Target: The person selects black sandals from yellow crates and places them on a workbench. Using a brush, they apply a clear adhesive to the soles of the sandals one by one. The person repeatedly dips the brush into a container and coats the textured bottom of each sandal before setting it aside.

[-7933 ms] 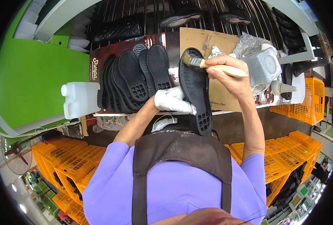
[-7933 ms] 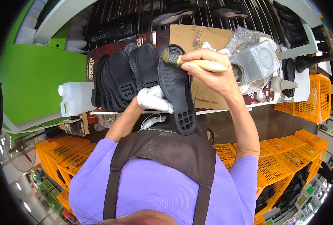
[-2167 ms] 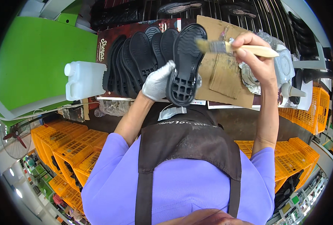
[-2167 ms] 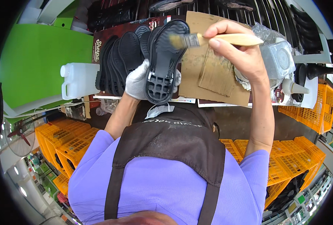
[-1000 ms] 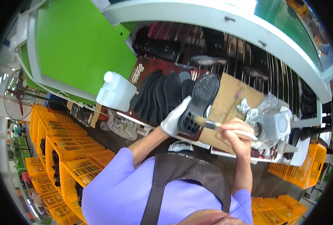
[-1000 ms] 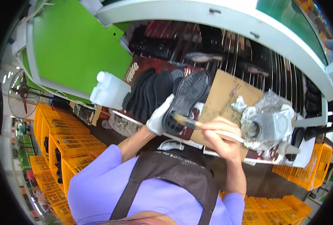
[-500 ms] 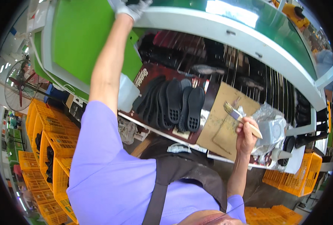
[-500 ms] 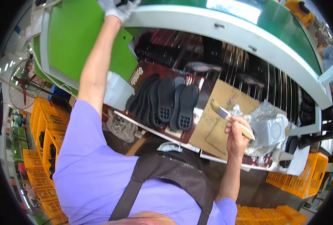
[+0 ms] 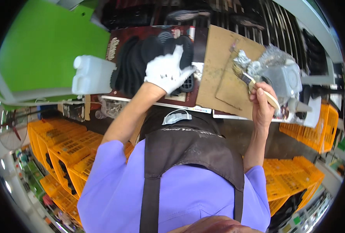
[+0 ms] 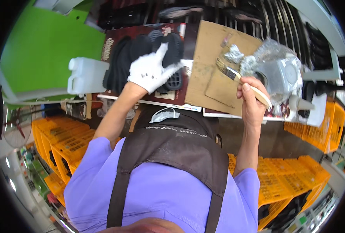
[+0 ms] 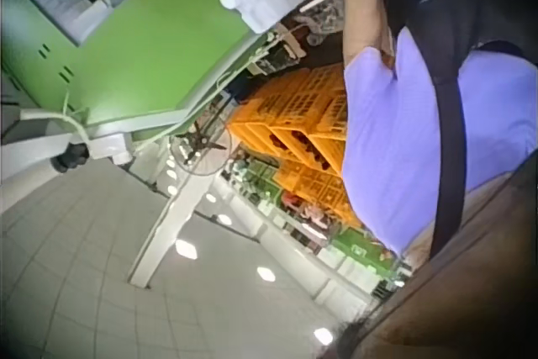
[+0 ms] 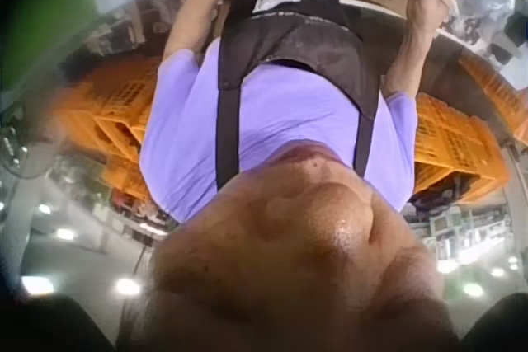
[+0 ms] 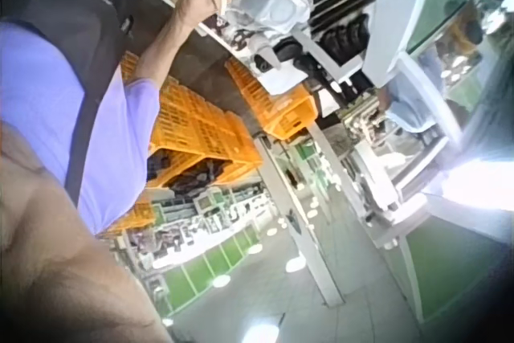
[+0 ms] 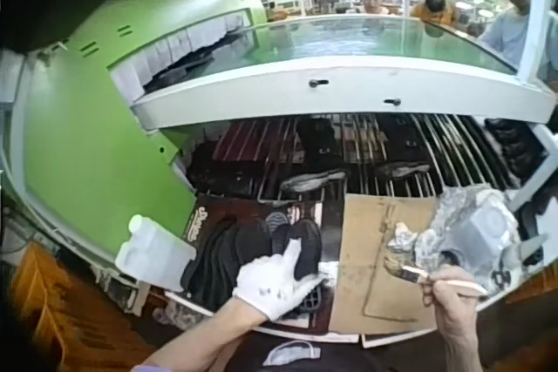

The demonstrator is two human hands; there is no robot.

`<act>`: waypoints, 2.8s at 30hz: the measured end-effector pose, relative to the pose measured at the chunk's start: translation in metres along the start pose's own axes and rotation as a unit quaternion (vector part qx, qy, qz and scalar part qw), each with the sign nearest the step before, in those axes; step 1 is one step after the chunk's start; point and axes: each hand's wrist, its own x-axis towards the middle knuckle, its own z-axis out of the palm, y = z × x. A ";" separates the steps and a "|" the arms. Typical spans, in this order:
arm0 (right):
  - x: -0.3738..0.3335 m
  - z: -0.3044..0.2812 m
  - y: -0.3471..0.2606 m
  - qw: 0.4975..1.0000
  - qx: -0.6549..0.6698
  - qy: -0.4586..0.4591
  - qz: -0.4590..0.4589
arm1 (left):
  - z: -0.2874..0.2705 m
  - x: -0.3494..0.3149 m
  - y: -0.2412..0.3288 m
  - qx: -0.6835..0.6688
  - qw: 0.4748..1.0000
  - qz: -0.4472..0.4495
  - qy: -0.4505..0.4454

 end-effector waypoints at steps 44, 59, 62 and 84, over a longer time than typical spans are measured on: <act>0.030 -0.077 -0.083 0.859 -0.437 -0.185 0.193 | 0.046 0.015 0.046 -0.889 0.400 -0.012 -0.222; -0.008 -0.002 -0.051 0.954 -0.153 0.178 -0.189 | 0.051 0.042 0.083 -0.542 0.829 0.136 -0.032; -0.003 0.017 -0.039 0.930 -0.198 0.156 -0.269 | 0.056 0.040 0.087 -0.571 0.808 0.147 -0.024; 0.007 0.056 -0.024 0.904 -0.286 0.055 -0.312 | 0.065 0.046 0.087 -0.486 0.833 0.259 0.056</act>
